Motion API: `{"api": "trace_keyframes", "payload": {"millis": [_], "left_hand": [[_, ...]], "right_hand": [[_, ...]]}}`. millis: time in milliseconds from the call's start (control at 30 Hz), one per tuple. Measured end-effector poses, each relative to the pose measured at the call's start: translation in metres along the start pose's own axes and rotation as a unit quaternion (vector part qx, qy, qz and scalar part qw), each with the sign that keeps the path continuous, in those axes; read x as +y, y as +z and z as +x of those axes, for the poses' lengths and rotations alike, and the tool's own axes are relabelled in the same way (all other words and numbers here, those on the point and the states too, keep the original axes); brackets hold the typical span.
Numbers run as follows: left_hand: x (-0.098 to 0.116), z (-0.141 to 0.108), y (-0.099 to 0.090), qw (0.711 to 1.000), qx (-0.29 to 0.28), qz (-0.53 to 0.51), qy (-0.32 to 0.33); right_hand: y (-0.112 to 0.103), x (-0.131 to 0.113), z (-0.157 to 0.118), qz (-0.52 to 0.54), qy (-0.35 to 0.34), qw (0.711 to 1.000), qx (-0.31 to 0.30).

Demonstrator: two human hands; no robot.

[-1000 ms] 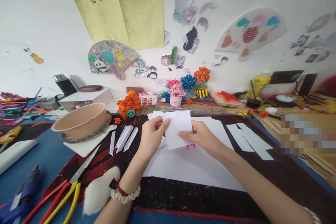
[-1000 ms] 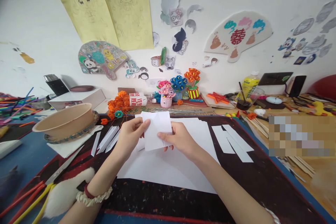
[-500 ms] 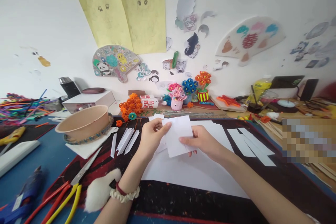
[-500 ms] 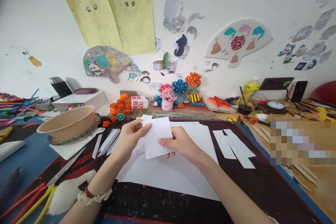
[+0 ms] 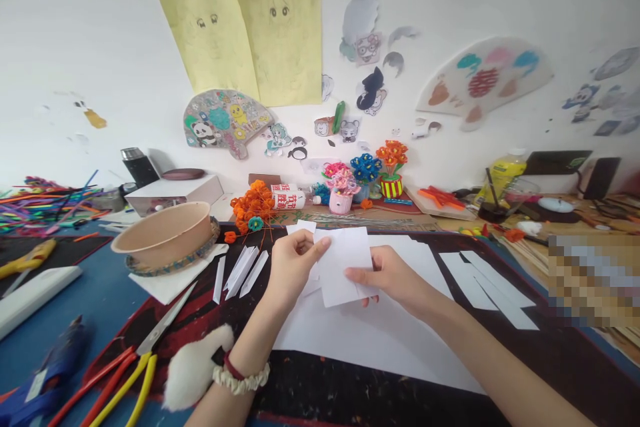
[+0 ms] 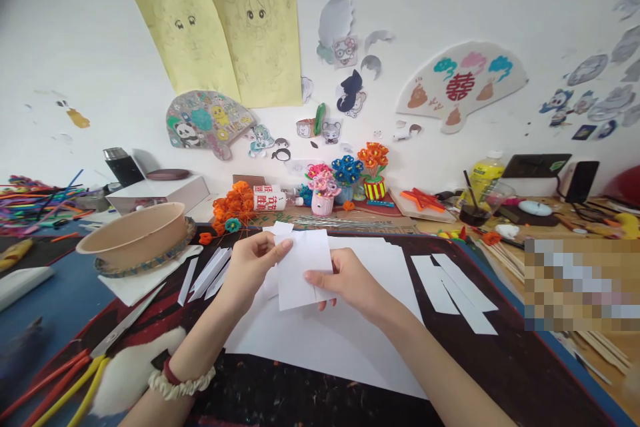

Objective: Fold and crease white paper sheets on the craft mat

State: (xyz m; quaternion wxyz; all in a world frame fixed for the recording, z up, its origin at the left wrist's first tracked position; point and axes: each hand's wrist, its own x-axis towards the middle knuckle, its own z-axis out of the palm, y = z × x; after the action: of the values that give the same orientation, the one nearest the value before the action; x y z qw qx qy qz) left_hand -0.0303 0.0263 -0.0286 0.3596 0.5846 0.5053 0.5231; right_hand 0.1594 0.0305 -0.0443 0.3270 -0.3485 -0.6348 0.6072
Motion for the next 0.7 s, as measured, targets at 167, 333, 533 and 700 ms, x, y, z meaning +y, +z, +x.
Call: {"api": "trace_keyframes", "payload": {"millis": [167,333,533,700], "left_hand": [[0.001,-0.001,0.001,0.987,0.036,0.155,0.038],[0.001,-0.004,0.006,0.962,0.072,0.254,0.073],[0.0,-0.008,0.008,0.93,0.078,0.337,0.125],[0.004,-0.01,0.006,0.922,0.07,0.353,0.141]], "right_hand": [[0.0,0.003,0.002,0.008,0.0,1.0,0.001],[0.001,0.003,0.002,0.009,0.007,1.0,0.002],[0.002,0.004,0.001,0.004,0.012,1.0,0.006],[0.002,0.003,0.002,0.002,0.017,1.0,0.002]]}}
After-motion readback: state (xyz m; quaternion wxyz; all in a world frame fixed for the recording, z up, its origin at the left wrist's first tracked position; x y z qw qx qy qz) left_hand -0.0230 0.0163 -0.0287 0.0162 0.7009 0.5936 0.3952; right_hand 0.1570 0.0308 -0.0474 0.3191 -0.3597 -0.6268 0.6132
